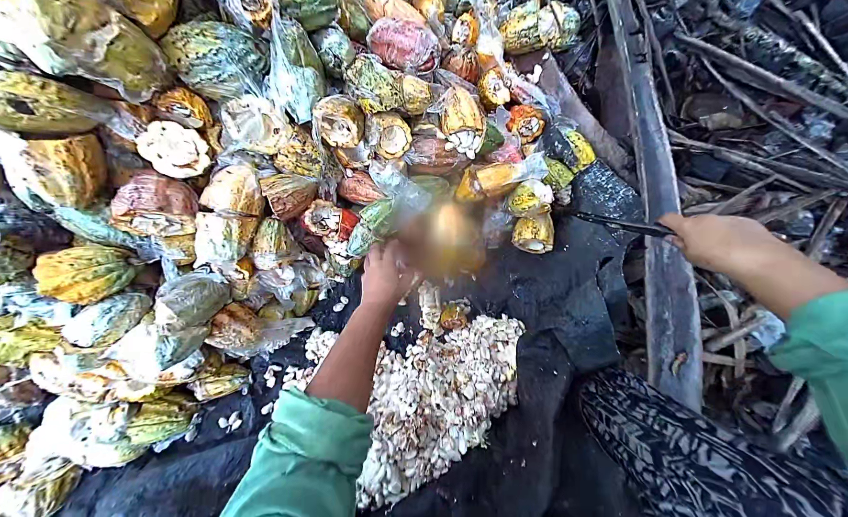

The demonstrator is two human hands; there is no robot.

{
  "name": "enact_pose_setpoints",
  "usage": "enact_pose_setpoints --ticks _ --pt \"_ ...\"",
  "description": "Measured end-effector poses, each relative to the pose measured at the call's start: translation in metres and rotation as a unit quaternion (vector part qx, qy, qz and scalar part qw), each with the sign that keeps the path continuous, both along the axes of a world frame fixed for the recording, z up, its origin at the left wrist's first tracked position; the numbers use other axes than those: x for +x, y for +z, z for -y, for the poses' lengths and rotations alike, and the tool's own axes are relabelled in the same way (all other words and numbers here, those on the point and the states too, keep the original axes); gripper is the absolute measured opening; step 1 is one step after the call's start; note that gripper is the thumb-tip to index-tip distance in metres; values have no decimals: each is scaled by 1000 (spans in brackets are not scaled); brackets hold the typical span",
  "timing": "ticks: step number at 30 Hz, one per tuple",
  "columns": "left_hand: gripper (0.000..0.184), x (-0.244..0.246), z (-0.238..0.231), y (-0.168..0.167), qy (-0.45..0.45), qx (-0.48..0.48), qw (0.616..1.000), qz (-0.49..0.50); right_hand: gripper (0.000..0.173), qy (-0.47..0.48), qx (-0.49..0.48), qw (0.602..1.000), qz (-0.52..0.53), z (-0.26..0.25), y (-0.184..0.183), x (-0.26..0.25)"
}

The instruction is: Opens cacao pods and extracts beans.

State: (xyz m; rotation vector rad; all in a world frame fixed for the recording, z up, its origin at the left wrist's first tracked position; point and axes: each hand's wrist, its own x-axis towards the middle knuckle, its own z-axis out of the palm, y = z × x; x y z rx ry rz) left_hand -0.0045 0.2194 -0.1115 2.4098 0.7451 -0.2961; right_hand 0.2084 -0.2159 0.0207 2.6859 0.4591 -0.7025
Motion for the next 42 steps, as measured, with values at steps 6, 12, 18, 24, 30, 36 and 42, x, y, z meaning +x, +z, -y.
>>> enact_pose_setpoints --ticks 6,12,18,24,30,36,42 --pt "63 54 -45 5 50 152 985 62 36 0 -7 1000 -23 -47 -50 69" --pt "74 95 -62 -10 -12 102 994 -30 31 104 -42 989 -100 -98 -87 41" --pt "57 37 -27 -6 -174 88 973 -122 28 277 -68 928 -241 -162 -104 -36" --pt "54 -77 4 -33 -332 -76 839 -424 32 252 41 955 -152 -101 -30 -23" --pt "46 -8 -57 -7 -119 -22 990 -73 29 118 29 992 18 -36 -44 60" --pt "65 84 -84 -45 40 -67 997 15 40 34 67 997 -19 -141 -103 59" --pt "72 124 -69 -46 15 60 989 -135 37 40 70 997 -16 -213 -141 79"
